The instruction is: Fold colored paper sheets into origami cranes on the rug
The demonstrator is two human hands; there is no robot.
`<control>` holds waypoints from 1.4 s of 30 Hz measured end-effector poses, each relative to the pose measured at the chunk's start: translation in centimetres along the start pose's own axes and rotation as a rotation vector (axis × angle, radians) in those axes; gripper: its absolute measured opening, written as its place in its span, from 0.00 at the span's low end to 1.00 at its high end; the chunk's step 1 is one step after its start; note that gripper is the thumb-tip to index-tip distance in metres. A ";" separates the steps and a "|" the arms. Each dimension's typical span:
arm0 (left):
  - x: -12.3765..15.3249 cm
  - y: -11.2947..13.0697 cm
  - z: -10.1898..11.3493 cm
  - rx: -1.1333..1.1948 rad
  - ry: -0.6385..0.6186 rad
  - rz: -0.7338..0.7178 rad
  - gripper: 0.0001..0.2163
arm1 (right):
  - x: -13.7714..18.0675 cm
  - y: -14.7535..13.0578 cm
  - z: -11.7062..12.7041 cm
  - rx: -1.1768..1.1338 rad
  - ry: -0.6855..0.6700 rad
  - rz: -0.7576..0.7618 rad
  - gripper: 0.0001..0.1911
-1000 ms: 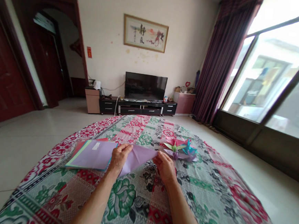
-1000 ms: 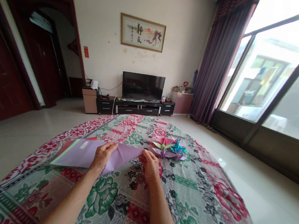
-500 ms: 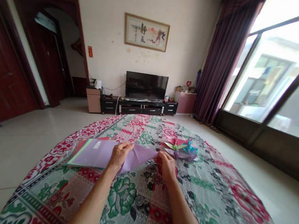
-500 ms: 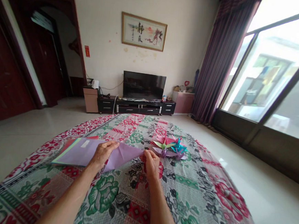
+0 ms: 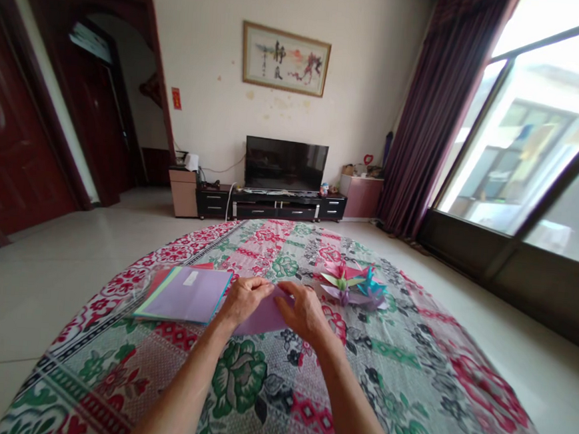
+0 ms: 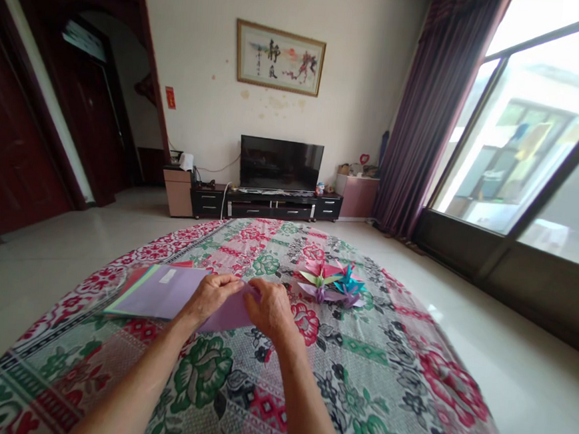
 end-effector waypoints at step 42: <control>0.0 -4.3 0.8 0.352 0.063 0.098 0.23 | 1.2 6.9 -0.4 -0.281 0.292 -0.334 0.18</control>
Point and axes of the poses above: each hand's wrist, its own x-axis away from the middle knuckle, its own z-axis out of the back of the hand, y = z × x, the point moved 3 cm from there along -x, towards the middle knuckle, and after that the axes turned 8 degrees about -x, right-handed, at the moved point
